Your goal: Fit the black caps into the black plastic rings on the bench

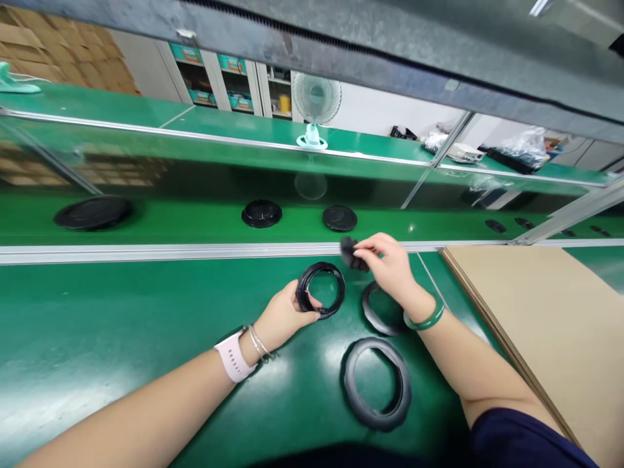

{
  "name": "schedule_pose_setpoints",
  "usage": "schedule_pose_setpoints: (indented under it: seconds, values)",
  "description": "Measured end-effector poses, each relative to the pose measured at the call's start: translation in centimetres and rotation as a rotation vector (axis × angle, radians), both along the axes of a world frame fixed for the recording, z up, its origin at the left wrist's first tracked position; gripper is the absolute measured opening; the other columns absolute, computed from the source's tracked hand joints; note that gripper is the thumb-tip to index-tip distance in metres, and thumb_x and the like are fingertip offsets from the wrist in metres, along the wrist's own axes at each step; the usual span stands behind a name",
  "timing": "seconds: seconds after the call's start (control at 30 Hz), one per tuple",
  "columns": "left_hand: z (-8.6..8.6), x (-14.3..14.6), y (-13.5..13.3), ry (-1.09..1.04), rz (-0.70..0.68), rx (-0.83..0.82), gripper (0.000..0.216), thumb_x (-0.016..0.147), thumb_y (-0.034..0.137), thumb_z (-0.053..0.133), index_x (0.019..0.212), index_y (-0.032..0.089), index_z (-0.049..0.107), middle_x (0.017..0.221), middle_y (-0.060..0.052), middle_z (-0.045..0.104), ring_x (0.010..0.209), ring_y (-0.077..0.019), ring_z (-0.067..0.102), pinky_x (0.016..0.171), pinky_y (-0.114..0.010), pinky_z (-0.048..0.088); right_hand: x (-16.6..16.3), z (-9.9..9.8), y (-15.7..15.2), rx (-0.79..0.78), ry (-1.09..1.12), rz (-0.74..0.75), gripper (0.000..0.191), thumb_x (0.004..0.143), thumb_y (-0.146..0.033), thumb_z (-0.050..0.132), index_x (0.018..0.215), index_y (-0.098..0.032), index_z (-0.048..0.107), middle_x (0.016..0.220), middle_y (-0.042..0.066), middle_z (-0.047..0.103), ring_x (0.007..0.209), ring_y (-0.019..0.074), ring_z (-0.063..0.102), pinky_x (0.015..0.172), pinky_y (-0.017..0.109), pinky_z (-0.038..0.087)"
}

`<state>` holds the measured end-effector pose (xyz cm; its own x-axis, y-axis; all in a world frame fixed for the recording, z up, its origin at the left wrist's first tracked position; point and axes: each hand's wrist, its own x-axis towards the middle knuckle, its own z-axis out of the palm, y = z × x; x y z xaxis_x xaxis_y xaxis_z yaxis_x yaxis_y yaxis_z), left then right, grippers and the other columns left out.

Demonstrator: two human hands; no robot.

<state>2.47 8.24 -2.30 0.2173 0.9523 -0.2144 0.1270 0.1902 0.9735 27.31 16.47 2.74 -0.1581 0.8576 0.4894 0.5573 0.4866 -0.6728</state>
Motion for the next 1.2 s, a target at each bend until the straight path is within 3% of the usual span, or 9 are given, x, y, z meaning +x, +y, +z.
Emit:
schedule_pose_setpoints:
  seconds: [0.1, 0.2, 0.43, 0.7, 0.93, 1.2]
  values:
    - [-0.3, -0.1, 0.0, -0.060, 0.017, -0.004, 0.056, 0.059, 0.025, 0.085, 0.106, 0.018, 0.055, 0.096, -0.005, 0.074, 0.091, -0.0261, 0.072, 0.086, -0.042, 0.057, -3.6, -0.3, -3.4, 0.147, -0.085, 0.363, 0.009, 0.096, -0.022, 0.064, 0.096, -0.024, 0.072, 0.090, 0.004, 0.068, 0.085, 0.0217, 0.064, 0.078, 0.037, 0.055]
    - [-0.7, -0.4, 0.1, -0.048, 0.002, -0.027, 0.065, 0.058, 0.025, 0.087, 0.115, 0.018, 0.056, 0.106, -0.007, 0.074, 0.094, -0.0273, 0.072, 0.088, -0.045, 0.057, -4.6, -1.5, -4.1, 0.233, -0.163, 0.454, 0.016, 0.101, -0.020, 0.055, 0.107, -0.021, 0.070, 0.096, 0.008, 0.067, 0.088, 0.0222, 0.063, 0.080, 0.037, 0.056]
    - [-0.8, -0.4, -0.2, -0.006, 0.023, -0.026, 0.068, 0.059, 0.026, 0.087, 0.118, 0.019, 0.054, 0.115, -0.008, 0.071, 0.101, -0.0273, 0.070, 0.091, -0.044, 0.056, -4.1, -2.7, -4.2, 0.301, -0.397, 0.463, 0.017, 0.101, -0.019, 0.053, 0.102, -0.016, 0.069, 0.093, 0.010, 0.064, 0.081, 0.0225, 0.060, 0.072, 0.036, 0.053]
    - [-0.3, -0.2, -0.3, -0.043, 0.055, -0.031, 0.070, 0.057, 0.025, 0.087, 0.115, 0.020, 0.048, 0.107, -0.005, 0.069, 0.098, -0.0251, 0.070, 0.093, -0.043, 0.056, -4.6, -2.6, -4.8, 0.481, -0.548, 0.418, 0.021, 0.100, -0.016, 0.051, 0.089, -0.014, 0.068, 0.080, 0.007, 0.057, 0.071, 0.0192, 0.054, 0.064, 0.031, 0.044]
    - [-0.2, 0.0, -0.3, -0.041, 0.084, -0.026, 0.072, 0.054, 0.024, 0.088, 0.113, 0.019, 0.048, 0.109, -0.005, 0.068, 0.101, -0.0248, 0.069, 0.092, -0.044, 0.056, -4.5, -2.6, -4.4, 0.377, -0.528, 0.426, 0.009, 0.096, -0.015, 0.060, 0.095, -0.012, 0.068, 0.087, 0.007, 0.060, 0.077, 0.0195, 0.056, 0.070, 0.030, 0.045]
    - [0.2, 0.1, -0.5, 0.008, 0.069, -0.010, 0.065, 0.057, 0.024, 0.086, 0.110, 0.019, 0.049, 0.106, -0.004, 0.067, 0.098, -0.0241, 0.070, 0.089, -0.043, 0.058, -4.7, -2.0, -4.8, 0.266, -0.570, 0.429, 0.008, 0.095, -0.013, 0.059, 0.098, -0.011, 0.067, 0.089, 0.008, 0.060, 0.079, 0.0205, 0.057, 0.072, 0.031, 0.046]
